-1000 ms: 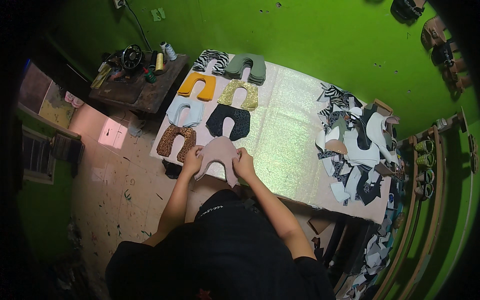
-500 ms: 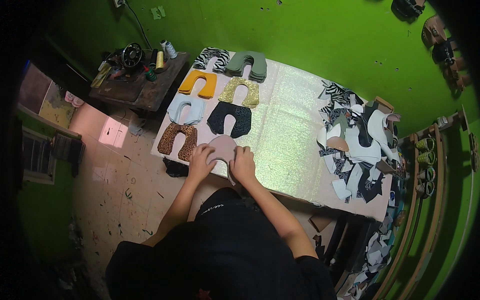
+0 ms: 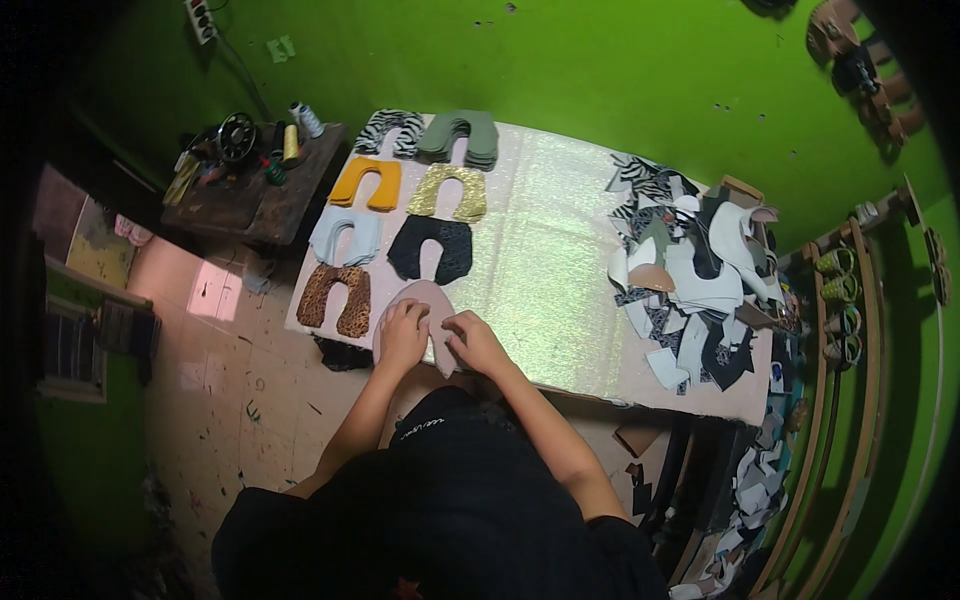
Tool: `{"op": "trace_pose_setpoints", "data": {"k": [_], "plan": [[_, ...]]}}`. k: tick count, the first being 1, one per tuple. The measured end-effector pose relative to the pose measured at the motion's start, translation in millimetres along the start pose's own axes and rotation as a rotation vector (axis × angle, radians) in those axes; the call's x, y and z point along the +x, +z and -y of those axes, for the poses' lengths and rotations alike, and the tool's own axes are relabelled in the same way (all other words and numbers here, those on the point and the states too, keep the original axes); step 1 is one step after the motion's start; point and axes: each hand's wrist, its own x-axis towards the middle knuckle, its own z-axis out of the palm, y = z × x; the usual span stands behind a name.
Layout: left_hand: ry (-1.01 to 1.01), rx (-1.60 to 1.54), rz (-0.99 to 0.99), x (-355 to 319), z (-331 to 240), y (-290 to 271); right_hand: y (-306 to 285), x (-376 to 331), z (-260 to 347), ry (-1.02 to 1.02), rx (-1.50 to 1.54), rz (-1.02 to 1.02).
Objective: Organizing and stacking various colored and patterned shoe upper components on a work table.
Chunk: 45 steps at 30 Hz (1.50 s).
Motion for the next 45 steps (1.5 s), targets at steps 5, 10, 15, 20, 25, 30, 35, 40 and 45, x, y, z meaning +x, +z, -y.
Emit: {"op": "trace_pose_setpoints", "data": {"k": [5,10,15,20,25,30,35,40,45], "plan": [[0.129,-0.192,0.051,18.8,-49.9,18.0,-50.9,-21.0,-18.3,0.102,0.08,-0.228],[0.307,-0.333,0.173,36.3,-114.1,51.9,-129.7,-55.2,-41.7,0.205,0.007,-0.558],[0.459,-0.442,0.266,48.8,-182.8,84.5,-233.9,-86.3,-74.5,0.172,-0.277,-0.875],[0.547,-0.465,0.307,58.3,-228.7,107.6,-336.9,-107.5,-87.5,0.229,-0.687,-1.117],[0.61,-0.484,0.338,71.3,-269.8,118.4,-376.1,-108.3,-91.6,0.54,-0.798,-1.106],[0.685,-0.532,0.324,86.6,-314.8,115.4,-399.8,-105.0,-101.6,0.498,-0.894,-0.932],[0.759,-0.592,0.25,100.4,-337.9,122.4,-420.4,-91.9,-111.5,0.448,-0.9,-0.806],[0.708,-0.607,0.276,101.5,-342.7,127.5,-425.4,-83.4,-114.3,0.445,-1.111,-0.608],[0.724,-0.595,0.293,104.7,-338.3,135.3,-438.9,-83.1,-127.7,0.264,-0.97,-0.73]]}}
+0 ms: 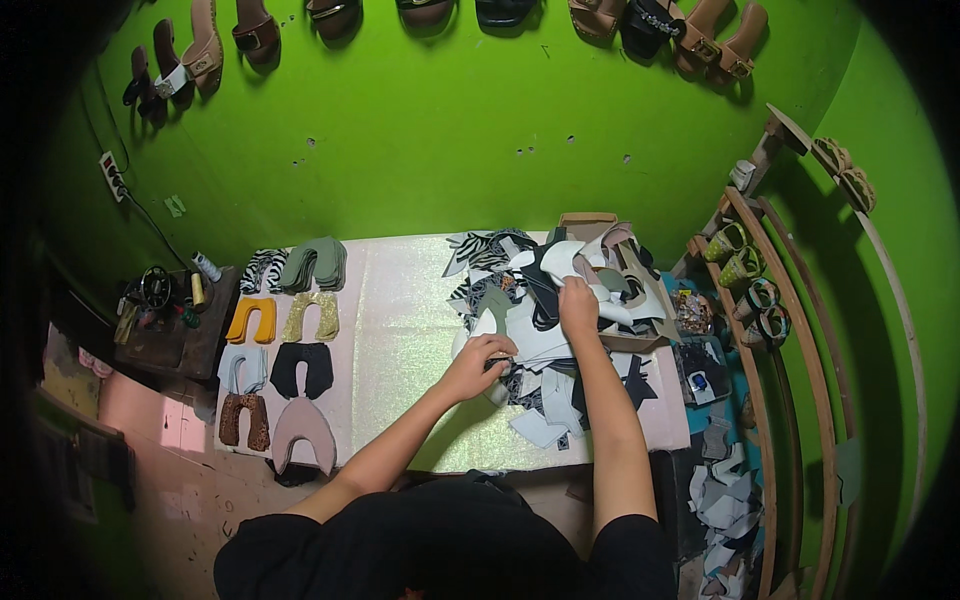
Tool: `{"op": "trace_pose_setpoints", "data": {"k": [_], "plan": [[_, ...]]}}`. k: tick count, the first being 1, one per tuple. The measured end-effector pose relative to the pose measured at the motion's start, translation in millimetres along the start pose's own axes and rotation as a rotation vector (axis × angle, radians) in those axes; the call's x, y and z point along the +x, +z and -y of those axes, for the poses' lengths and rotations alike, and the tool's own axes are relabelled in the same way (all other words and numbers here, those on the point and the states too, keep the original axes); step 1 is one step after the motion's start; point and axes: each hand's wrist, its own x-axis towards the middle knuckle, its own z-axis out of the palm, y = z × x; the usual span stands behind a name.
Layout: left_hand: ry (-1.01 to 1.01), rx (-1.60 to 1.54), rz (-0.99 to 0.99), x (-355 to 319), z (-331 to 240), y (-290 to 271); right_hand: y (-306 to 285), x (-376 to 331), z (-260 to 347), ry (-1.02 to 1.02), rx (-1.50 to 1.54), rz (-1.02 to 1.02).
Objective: Organizing and stacking various colored and patterned shoe upper components on a work table.
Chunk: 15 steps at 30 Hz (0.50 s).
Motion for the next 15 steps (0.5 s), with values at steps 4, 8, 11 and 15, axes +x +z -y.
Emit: {"op": "trace_pose_setpoints", "data": {"k": [4,8,11,15], "plan": [[-0.05,-0.003,0.005,1.6,-0.6,-6.3,-15.8,16.1,-7.6,0.221,0.267,-0.252],[-0.063,0.004,-0.006,4.0,-9.4,-17.8,-42.1,32.9,-8.0,0.259,0.386,-0.489],[-0.055,-0.032,-0.041,4.2,-5.1,-23.3,-72.1,41.7,7.8,0.199,0.46,-0.599],[-0.132,-0.162,-0.092,7.0,-11.2,-31.1,-106.9,41.5,44.5,0.061,0.567,-0.639]]}}
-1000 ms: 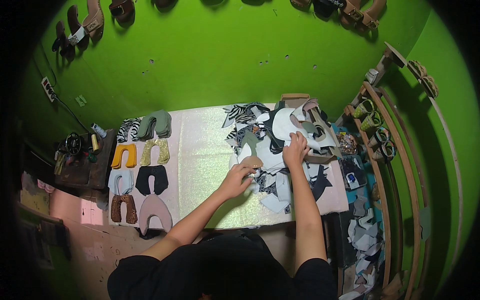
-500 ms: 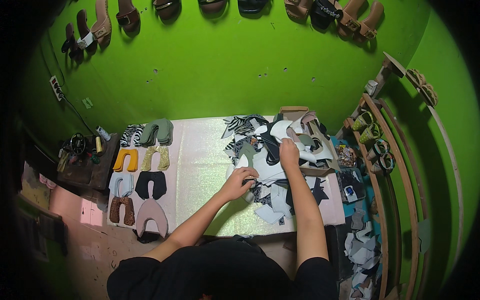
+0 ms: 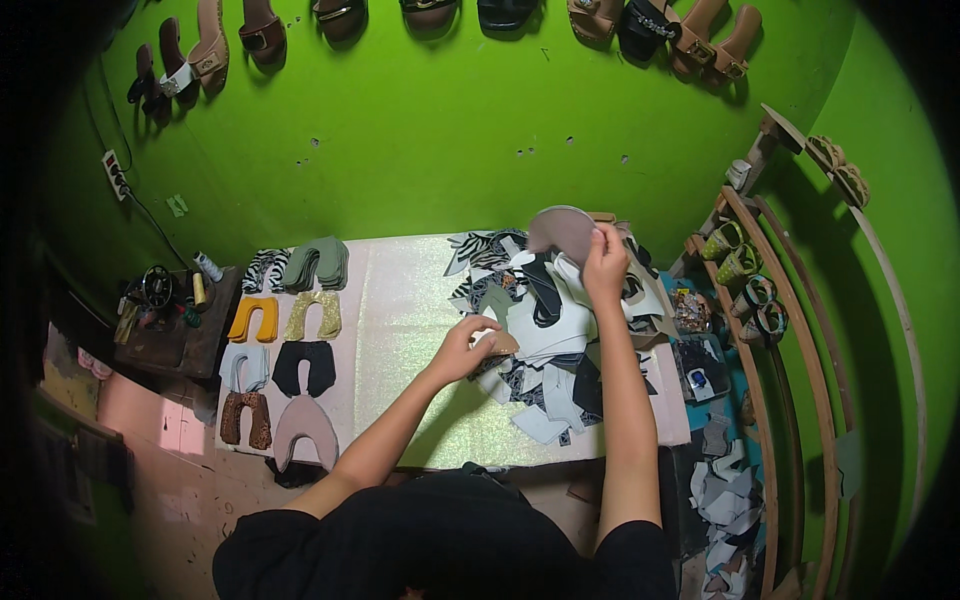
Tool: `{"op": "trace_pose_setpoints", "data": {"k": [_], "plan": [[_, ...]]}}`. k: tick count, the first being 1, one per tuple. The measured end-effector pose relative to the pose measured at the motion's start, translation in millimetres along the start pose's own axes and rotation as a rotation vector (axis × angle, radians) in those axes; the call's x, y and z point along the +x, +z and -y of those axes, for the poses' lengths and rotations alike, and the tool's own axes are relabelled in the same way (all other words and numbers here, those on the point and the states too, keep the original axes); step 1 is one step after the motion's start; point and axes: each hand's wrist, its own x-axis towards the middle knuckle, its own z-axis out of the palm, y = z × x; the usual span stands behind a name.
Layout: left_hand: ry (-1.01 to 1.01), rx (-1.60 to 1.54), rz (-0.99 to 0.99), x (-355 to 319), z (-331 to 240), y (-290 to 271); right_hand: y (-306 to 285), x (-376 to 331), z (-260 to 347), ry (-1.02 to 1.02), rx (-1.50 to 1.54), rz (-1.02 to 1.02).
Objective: Organizing and stacking various colored and patterned shoe upper components on a work table.
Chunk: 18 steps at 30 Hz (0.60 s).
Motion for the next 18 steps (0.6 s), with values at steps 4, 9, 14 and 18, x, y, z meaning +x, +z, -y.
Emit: {"op": "trace_pose_setpoints", "data": {"k": [4,9,14,18], "plan": [[-0.159,-0.4,0.051,3.3,-15.4,-6.4,13.1,-17.6,37.2,0.118,0.334,0.221],[-0.229,-1.018,-0.084,-2.0,-16.8,-17.0,37.8,-76.5,81.2,0.273,0.467,0.416],[-0.269,-1.028,-0.357,-32.9,-10.9,-36.5,56.5,-119.6,115.3,0.323,0.434,0.391],[-0.294,-0.915,-0.481,-59.9,1.3,-52.3,80.1,-156.7,130.8,0.325,0.402,0.388]]}}
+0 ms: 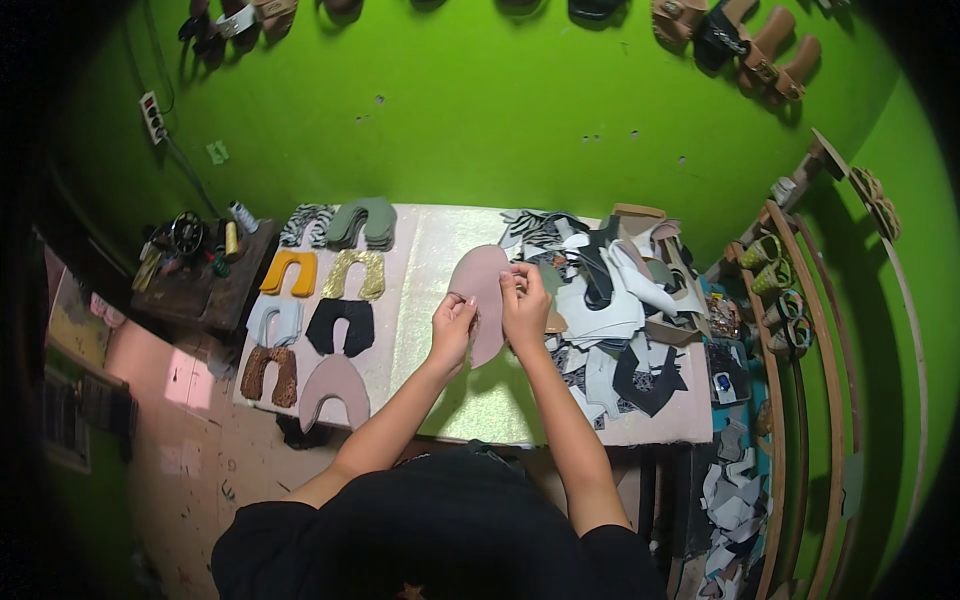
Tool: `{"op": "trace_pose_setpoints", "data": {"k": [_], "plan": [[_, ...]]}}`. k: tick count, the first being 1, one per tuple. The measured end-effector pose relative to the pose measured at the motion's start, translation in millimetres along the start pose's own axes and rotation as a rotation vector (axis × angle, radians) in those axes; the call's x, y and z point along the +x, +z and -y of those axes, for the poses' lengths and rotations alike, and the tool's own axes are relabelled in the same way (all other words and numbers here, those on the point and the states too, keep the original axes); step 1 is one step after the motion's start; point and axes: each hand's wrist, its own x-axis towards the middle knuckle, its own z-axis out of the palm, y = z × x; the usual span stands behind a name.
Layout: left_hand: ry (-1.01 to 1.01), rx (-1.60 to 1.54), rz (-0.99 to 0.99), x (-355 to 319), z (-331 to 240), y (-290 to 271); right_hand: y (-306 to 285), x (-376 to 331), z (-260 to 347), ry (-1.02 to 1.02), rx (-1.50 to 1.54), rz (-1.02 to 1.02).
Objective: Organizing and stacking various colored and patterned shoe upper components on a work table.
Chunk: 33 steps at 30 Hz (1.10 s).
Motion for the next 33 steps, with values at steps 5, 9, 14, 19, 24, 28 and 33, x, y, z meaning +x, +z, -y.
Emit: {"op": "trace_pose_setpoints", "data": {"k": [5,9,14,19,24,28,33], "plan": [[-0.03,0.013,-0.268,-17.5,-2.3,-41.7,38.3,-37.0,-6.0,0.071,-0.003,0.261],[-0.283,0.264,-0.241,-35.3,-12.6,-95.5,64.6,-51.2,11.8,0.1,-0.117,0.362],[0.035,0.308,-0.42,-67.1,-21.3,-163.9,89.4,-59.2,22.2,0.119,-0.206,0.505],[0.19,0.599,-0.382,-87.2,-39.5,-215.0,126.4,-84.8,20.0,0.241,0.087,0.936],[-0.262,0.303,-0.097,-116.8,-74.1,-269.4,162.0,-123.9,13.9,0.774,0.391,0.908],[-0.257,0.366,-0.147,-138.9,-77.5,-303.2,180.2,-161.0,-23.0,0.774,0.242,0.916],[-0.325,0.528,-0.228,-141.3,-85.1,-338.0,196.7,-185.1,-35.3,0.724,-0.064,1.037]]}}
